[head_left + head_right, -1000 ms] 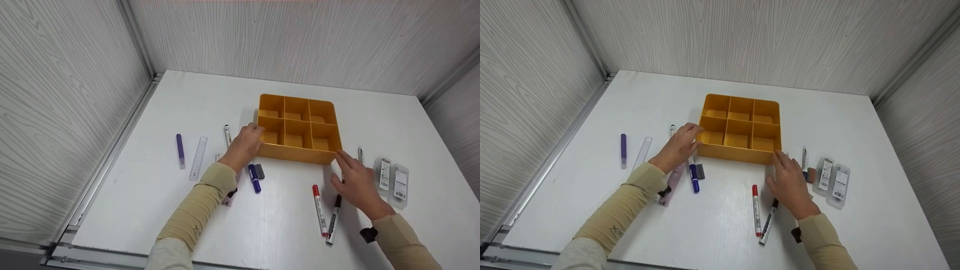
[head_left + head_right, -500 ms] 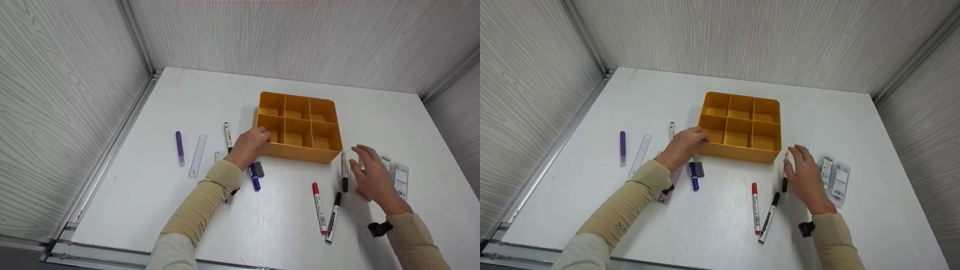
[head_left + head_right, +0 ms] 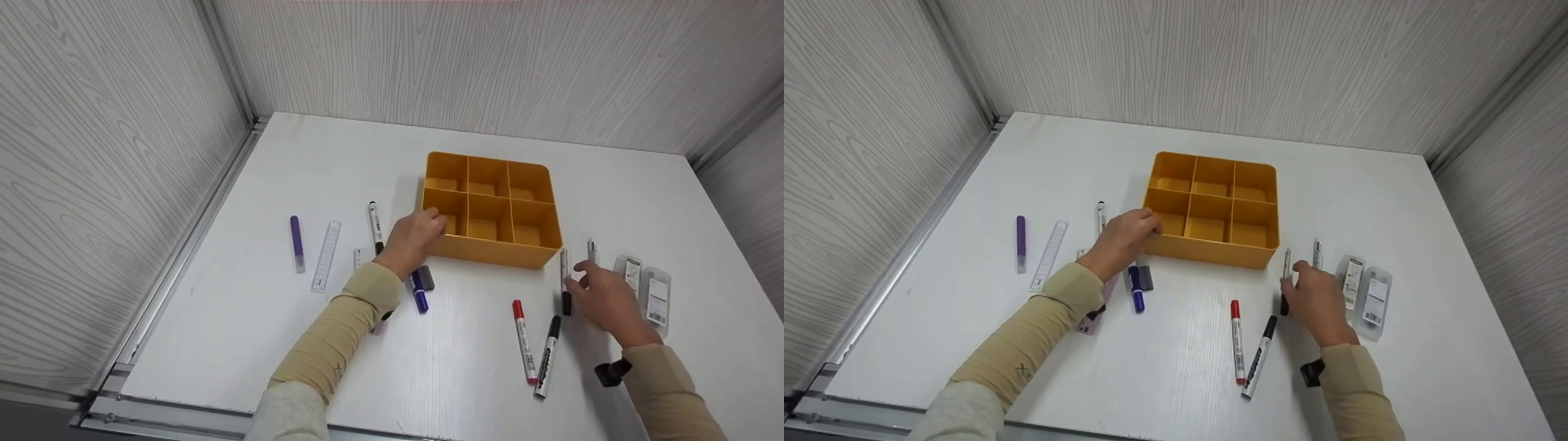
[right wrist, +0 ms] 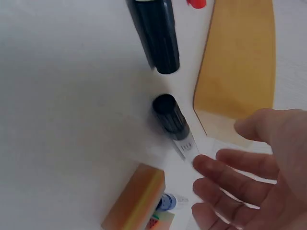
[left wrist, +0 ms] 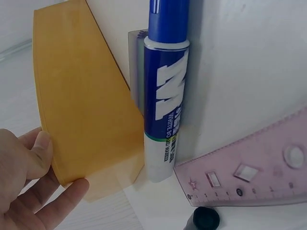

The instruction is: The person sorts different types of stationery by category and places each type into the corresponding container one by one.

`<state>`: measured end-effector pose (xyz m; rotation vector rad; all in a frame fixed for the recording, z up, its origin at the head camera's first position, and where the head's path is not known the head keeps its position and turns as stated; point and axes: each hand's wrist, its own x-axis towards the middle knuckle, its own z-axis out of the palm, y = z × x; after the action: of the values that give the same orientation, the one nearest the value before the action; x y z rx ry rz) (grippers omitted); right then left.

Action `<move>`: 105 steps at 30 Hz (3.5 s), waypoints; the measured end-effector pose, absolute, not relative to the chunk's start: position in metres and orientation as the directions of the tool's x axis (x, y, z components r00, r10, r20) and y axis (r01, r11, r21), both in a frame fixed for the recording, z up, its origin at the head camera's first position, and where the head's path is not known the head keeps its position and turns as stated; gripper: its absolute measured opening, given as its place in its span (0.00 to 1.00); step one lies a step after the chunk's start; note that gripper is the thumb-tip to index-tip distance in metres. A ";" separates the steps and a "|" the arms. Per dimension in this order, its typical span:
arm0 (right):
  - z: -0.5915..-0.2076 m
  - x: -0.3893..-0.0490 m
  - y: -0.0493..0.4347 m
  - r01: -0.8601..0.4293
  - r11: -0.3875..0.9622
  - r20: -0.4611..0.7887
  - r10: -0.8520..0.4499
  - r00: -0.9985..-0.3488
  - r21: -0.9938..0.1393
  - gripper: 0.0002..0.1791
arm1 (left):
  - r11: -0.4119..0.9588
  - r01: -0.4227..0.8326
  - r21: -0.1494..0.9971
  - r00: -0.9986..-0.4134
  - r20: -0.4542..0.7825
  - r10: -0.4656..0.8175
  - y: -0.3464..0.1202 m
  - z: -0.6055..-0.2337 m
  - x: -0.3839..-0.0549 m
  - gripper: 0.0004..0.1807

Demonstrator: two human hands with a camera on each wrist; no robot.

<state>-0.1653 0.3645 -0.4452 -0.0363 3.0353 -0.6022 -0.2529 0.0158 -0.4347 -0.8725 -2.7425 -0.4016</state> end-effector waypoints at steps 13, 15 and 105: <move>-0.461 -0.169 0.353 0.017 0.970 -0.085 -0.004 -0.996 -0.242 0.32 | 0.786 0.608 0.112 -0.768 0.335 0.546 0.017 -0.440 -0.251 0.10; -0.462 -0.169 0.352 0.011 0.969 -0.080 -0.010 -0.997 -0.246 0.33 | 0.786 0.608 0.111 -0.765 0.347 0.542 0.017 -0.441 -0.252 0.10; -0.436 -0.209 0.282 -0.336 0.876 0.308 -0.232 -0.923 -0.347 0.22 | 0.807 0.567 0.165 -0.789 0.389 0.475 0.016 -0.449 -0.249 0.09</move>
<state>-0.2094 0.2824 -0.4362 -0.5070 3.2925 -0.6884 -0.2487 0.0160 -0.4491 -0.7932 -2.6633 -0.3924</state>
